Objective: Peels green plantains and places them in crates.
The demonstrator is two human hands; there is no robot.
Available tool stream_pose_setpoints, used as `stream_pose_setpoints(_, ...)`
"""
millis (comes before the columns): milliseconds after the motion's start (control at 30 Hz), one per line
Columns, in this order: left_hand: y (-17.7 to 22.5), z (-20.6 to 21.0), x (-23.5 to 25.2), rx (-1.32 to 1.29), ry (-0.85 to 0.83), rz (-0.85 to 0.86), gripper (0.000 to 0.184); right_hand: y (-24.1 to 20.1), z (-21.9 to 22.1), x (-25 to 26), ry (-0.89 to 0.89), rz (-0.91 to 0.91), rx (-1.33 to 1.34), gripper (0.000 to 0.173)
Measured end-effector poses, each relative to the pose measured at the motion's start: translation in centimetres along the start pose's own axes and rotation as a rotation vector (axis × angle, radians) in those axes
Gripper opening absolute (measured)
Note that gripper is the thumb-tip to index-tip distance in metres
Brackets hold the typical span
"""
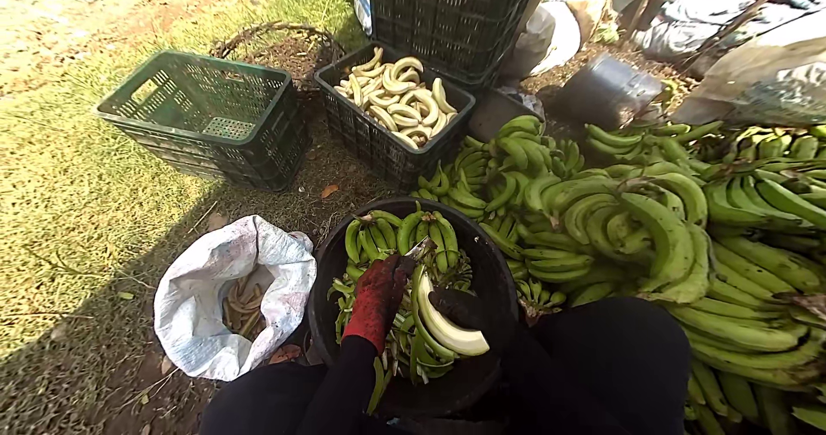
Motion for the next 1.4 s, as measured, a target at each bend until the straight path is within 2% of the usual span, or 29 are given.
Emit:
stream_pose_setpoints(33, 0.4, 0.1, -0.3, -0.027, 0.0, 0.01, 0.05, 0.9, -1.1, 0.6, 0.063, -0.05, 0.121, 0.046)
stream_pose_setpoints(100, 2.2, 0.2, -1.3, -0.09, -0.004, 0.073, 0.05, 0.8, -4.4, 1.2, 0.299, -0.19, 0.253, 0.046)
stream_pose_setpoints(167, 4.2, 0.4, -2.6, -0.094, -0.005, 0.157, 0.046, -0.8, -6.8, 1.1, 0.576, -0.232, 0.327, 0.043)
stream_pose_setpoints(233, 5.7, 0.6, -3.7, -0.028, 0.023, 0.216, 0.047, -2.8, -7.7, 0.6, 0.767, -0.279, 0.57, 0.043)
stream_pose_setpoints(333, 6.9, 0.0, -4.6, 0.071, 0.144, 0.251, 0.055, -4.3, -8.3, 2.0, 0.716, -0.444, 0.915, 0.045)
stream_pose_setpoints(400, 6.7, -1.0, -4.8, 0.076, 0.256, 0.231, 0.058, -5.2, -7.4, 1.7, 0.776, -0.406, 1.005, 0.046)
stream_pose_setpoints(467, 6.2, -1.5, -4.3, 0.048, 0.269, 0.194, 0.056, -5.0, -6.7, 1.1, 0.865, -0.358, 0.941, 0.046)
stream_pose_setpoints(533, 5.3, -1.6, -3.2, 0.007, 0.168, 0.118, 0.047, -4.5, -6.6, 0.6, 0.967, -0.337, 0.683, 0.043)
stream_pose_setpoints(567, 4.5, -1.6, -2.6, -0.014, 0.12, 0.09, 0.044, -4.7, -6.2, 0.6, 0.937, -0.362, 0.508, 0.04)
stream_pose_setpoints(633, 3.1, -1.5, -1.5, -0.054, 0.055, 0.083, 0.041, -4.7, -4.7, 1.0, 0.657, -0.4, 0.201, 0.044)
stream_pose_setpoints(700, 2.0, -1.4, -0.8, -0.082, -0.019, 0.089, 0.043, -4.1, -2.6, 0.9, 0.308, -0.36, 0.161, 0.047)
stream_pose_setpoints(767, 1.3, -0.7, -0.5, -0.072, -0.093, 0.08, 0.047, -2.6, -1.0, 0.7, 0.023, -0.224, 0.19, 0.052)
stream_pose_setpoints(833, 0.6, 0.3, -0.2, -0.038, -0.147, 0.039, 0.051, -1.4, -0.3, 0.5, -0.101, -0.083, 0.035, 0.055)
stream_pose_setpoints(900, 0.4, 1.0, -0.3, -0.024, -0.144, 0.003, 0.053, -0.5, -1.4, 0.6, -0.048, -0.068, 0.047, 0.057)
stream_pose_setpoints(1000, 2.6, 0.4, -1.3, -0.071, -0.056, 0.092, 0.053, 0.7, -4.8, 2.0, 0.131, -0.166, 0.565, 0.042)
stream_pose_setpoints(1067, 4.7, 0.3, -2.7, -0.074, -0.005, 0.212, 0.045, 1.4, -7.1, 2.3, 0.365, -0.209, 0.83, 0.047)
stream_pose_setpoints(1133, 6.6, 0.3, -4.2, -0.01, 0.03, 0.325, 0.044, -1.1, -7.4, 0.8, 0.516, -0.309, 0.998, 0.039)
stream_pose_setpoints(1200, 7.6, 0.5, -5.2, 0.076, 0.107, 0.441, 0.05, -3.5, -6.1, -0.7, 0.626, -0.245, 1.128, 0.036)
stream_pose_setpoints(1233, 7.7, 0.5, -5.6, 0.095, 0.165, 0.488, 0.053, -4.1, -5.6, -1.0, 0.655, -0.219, 1.174, 0.037)
stream_pose_setpoints(1300, 7.5, 0.0, -5.9, 0.113, 0.276, 0.532, 0.056, -3.9, -5.6, -0.3, 0.602, -0.268, 1.213, 0.043)
stream_pose_setpoints(1400, 7.4, -0.5, -5.8, 0.12, 0.309, 0.518, 0.058, -3.6, -5.5, 0.1, 0.519, -0.131, 1.13, 0.047)
Point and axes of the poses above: each hand's wrist, its own x-axis towards the middle knuckle, its own z-axis out of the palm, y = z × x, the point moved 9 cm from there along x, towards the middle knuckle, and after that the axes turned 1 degree about x, right-handed, at the moved point
